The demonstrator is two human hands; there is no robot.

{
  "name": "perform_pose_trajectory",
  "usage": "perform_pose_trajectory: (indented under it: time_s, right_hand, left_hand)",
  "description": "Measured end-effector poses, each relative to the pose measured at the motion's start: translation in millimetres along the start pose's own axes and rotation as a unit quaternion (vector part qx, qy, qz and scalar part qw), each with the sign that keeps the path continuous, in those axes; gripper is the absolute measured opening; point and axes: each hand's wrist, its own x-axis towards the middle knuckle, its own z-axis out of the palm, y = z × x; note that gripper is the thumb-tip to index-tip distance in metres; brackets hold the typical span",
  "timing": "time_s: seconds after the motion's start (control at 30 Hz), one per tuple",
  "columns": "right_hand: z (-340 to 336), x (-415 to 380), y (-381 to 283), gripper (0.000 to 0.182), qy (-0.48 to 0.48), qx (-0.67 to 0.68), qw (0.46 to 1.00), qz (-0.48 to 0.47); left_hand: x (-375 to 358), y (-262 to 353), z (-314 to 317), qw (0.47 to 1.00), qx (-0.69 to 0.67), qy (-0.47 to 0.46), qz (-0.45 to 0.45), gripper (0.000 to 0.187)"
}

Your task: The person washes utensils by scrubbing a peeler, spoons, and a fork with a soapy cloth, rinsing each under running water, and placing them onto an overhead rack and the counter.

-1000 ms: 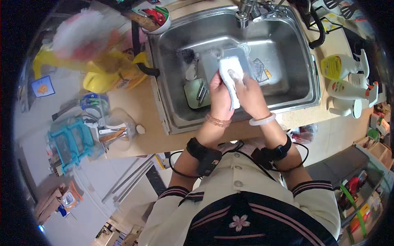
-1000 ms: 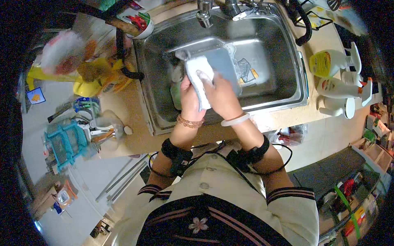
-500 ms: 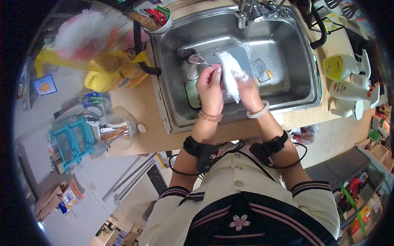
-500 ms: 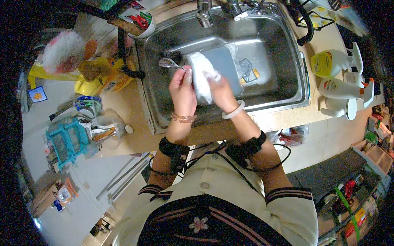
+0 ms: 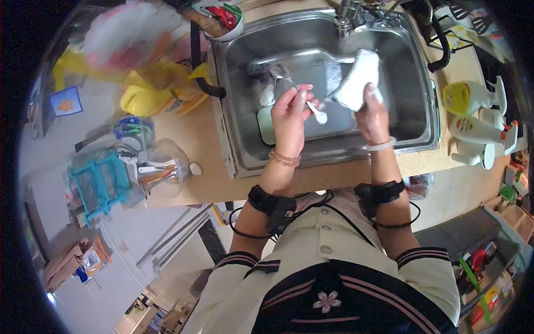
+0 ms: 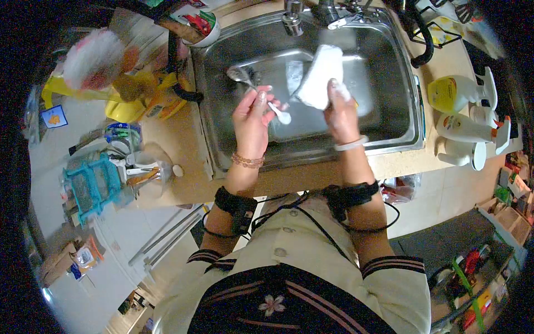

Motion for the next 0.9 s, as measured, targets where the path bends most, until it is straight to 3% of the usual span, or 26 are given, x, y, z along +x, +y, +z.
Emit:
perform_pose_trajectory:
  time_s: [0.07, 0.1, 0.17, 0.33, 0.43, 0.53, 0.67, 0.7, 0.8, 0.9]
  right_hand:
    - [0.2, -3.1, -17.2, 0.03, -0.06, -0.017, 0.998, 0.005]
    - [-7.5, -0.2, -21.9, 0.031, -0.091, -0.102, 0.99, 0.037]
    - [-15.4, 1.9, -20.5, 0.033, -0.125, -0.139, 0.98, 0.071]
    - [13.8, -9.2, -12.6, 0.032, -0.119, 0.051, 0.99, 0.056]
    - [13.7, -1.4, -14.3, 0.03, -0.09, 0.125, 0.988, 0.019]
    - [12.9, 0.6, -21.9, 0.027, -0.091, 0.082, 0.991, -0.044]
    - [10.3, 0.1, -24.3, 0.018, -0.11, -0.263, 0.945, -0.161]
    - [12.0, 1.5, -21.0, 0.017, -0.075, -0.259, 0.948, -0.17]
    - [9.6, 1.9, -8.4, 0.015, 0.025, -0.118, 0.99, -0.068]
    - [7.6, 2.1, -5.1, 0.018, -0.018, 0.067, 0.997, 0.045]
  left_hand:
    - [-4.8, 5.3, 0.8, 0.997, -0.012, -0.048, -0.061, 0.015]
    - [-7.6, 3.2, 4.9, 0.998, 0.021, -0.035, -0.051, 0.018]
    - [-10.6, -3.7, 8.7, 0.998, 0.03, -0.041, -0.028, 0.018]
    - [-11.2, 1.3, 7.5, 0.995, 0.068, -0.076, 0.002, 0.017]
    - [-14.3, 10.7, 9.7, 0.995, 0.059, -0.075, -0.03, 0.017]
    - [-16.8, 14.4, 9.9, 0.991, 0.114, -0.07, -0.01, 0.016]
    - [-21.6, 11.6, 11.9, 0.984, 0.159, -0.074, 0.018, 0.015]
    - [-21.3, 12.0, 11.0, 0.981, 0.179, -0.075, 0.016, 0.015]
    - [-21.4, 10.8, 10.2, 0.974, 0.213, -0.078, 0.023, 0.015]
    - [-23.5, 12.7, 10.8, 0.963, 0.254, -0.083, 0.021, 0.015]
